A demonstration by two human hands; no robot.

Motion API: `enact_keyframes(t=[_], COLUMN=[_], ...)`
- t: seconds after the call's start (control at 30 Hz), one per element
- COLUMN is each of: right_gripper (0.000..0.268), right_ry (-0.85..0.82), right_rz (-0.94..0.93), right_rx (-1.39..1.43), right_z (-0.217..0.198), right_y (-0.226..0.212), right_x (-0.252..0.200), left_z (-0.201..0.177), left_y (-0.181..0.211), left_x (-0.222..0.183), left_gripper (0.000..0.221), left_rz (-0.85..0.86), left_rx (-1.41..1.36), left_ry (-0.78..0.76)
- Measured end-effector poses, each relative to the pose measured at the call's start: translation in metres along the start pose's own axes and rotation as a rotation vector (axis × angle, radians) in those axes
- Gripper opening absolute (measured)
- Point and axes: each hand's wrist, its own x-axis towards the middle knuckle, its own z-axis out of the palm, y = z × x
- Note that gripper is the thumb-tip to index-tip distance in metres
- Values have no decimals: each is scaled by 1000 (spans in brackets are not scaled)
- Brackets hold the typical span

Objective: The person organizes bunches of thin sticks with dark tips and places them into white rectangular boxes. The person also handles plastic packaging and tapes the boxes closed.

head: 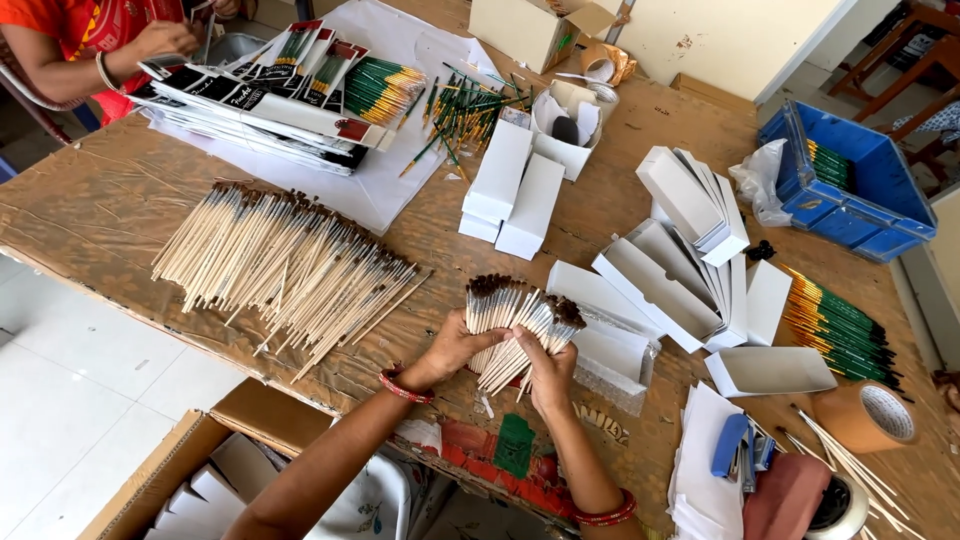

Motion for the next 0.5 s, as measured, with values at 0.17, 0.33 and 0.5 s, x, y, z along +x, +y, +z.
enact_keyframes(t=[0.17,0.33,0.5], right_gripper=[8,12,15], right_ry=[5,-40,-124], right_rz=[-12,-199,-229], right_rx=[25,-24,-517], right_z=[5,8,25], right_y=[-13,-20,-21], right_x=[-1,-2,-11], left_z=[3,-9,-16], left_y=[3,-8,27], left_x=[-2,6,3], left_gripper=[18,16,18], left_rz=[-10,36,-144], left_rx=[-18,-122,-522], left_ry=[-1,77,196])
